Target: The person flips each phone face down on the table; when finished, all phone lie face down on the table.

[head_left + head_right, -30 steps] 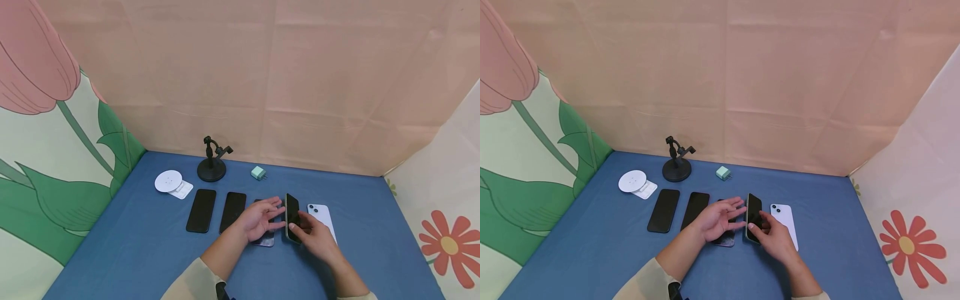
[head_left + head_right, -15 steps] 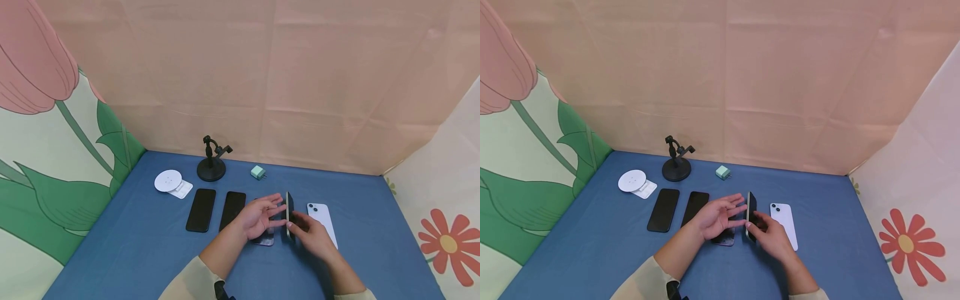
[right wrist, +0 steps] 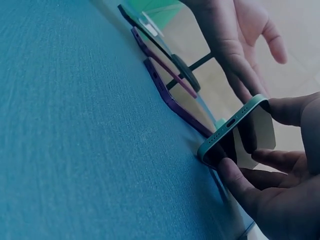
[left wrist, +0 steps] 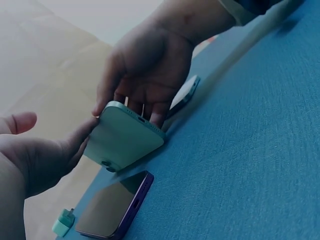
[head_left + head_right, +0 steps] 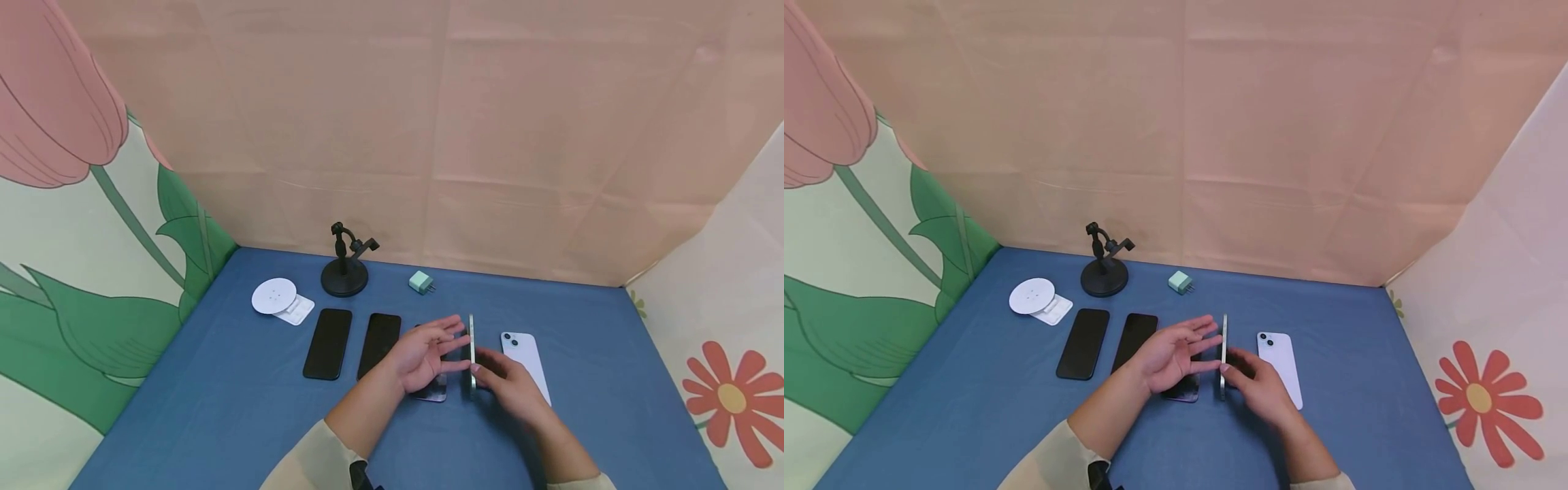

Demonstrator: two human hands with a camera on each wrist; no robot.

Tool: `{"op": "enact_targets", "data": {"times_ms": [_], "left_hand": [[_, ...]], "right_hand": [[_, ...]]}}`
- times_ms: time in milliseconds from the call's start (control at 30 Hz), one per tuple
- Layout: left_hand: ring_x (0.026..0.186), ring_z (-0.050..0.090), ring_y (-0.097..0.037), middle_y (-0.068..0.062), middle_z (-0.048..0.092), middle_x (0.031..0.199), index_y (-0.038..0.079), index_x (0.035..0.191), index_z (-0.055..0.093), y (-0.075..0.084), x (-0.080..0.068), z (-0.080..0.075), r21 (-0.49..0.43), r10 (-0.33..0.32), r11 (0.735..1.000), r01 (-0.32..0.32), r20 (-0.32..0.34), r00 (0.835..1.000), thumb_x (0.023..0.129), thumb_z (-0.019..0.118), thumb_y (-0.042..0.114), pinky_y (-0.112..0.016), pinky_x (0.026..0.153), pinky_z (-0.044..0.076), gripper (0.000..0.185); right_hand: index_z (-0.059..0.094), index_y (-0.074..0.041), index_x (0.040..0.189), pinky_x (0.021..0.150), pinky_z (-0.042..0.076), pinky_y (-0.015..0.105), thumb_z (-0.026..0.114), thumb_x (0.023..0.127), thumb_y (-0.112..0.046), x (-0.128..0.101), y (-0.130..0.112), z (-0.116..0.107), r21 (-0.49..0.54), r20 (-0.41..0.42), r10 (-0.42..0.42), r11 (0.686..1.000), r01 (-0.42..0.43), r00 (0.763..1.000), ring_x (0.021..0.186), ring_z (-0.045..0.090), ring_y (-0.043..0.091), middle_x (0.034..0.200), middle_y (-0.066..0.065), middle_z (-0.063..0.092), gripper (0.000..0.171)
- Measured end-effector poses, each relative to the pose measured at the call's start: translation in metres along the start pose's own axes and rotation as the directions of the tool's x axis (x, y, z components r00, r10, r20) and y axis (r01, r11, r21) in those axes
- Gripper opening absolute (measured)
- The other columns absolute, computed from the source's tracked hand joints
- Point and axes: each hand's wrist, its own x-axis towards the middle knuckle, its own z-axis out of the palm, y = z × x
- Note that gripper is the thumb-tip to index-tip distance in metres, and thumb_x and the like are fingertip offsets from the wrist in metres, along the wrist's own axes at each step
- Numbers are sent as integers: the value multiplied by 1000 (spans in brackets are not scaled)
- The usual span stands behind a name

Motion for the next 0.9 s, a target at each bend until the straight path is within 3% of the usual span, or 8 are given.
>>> {"op": "enact_targets", "data": {"times_ms": [200,400,667,900], "left_hand": [[148,42,-35,-16,31,168,9,155,47,-3,2,-2,-3,-5,1000,5,-6,1000,101,53,9,-60,107,47,54],[149,39,-36,-16,36,165,10,152,51,-8,5,-6,8,-17,1000,17,-38,999,103,52,11,-60,114,40,49],[155,24,-37,-19,32,166,2,161,32,-24,13,-4,54,-31,998,35,-60,998,101,53,11,-60,122,26,64],[155,22,-40,-23,30,165,-1,160,32,-35,16,-2,40,-56,997,59,-78,995,97,55,8,-66,119,26,68]], "right_hand": [[52,1,148,92,58,30,73,99,-26,-4,-3,-2,76,-10,-17,997,18,1000,132,58,36,150,21,54,60],[55,-2,146,87,57,24,73,97,-17,-5,-5,-7,90,-49,-27,995,31,998,125,64,32,146,19,58,54],[58,-3,144,88,56,23,75,95,-12,-6,-2,-13,115,-62,-29,993,36,998,115,68,24,141,17,62,53],[59,-7,144,86,54,22,76,94,-12,-10,-3,-19,86,-106,19,996,-10,994,109,66,19,132,17,62,52]]}}
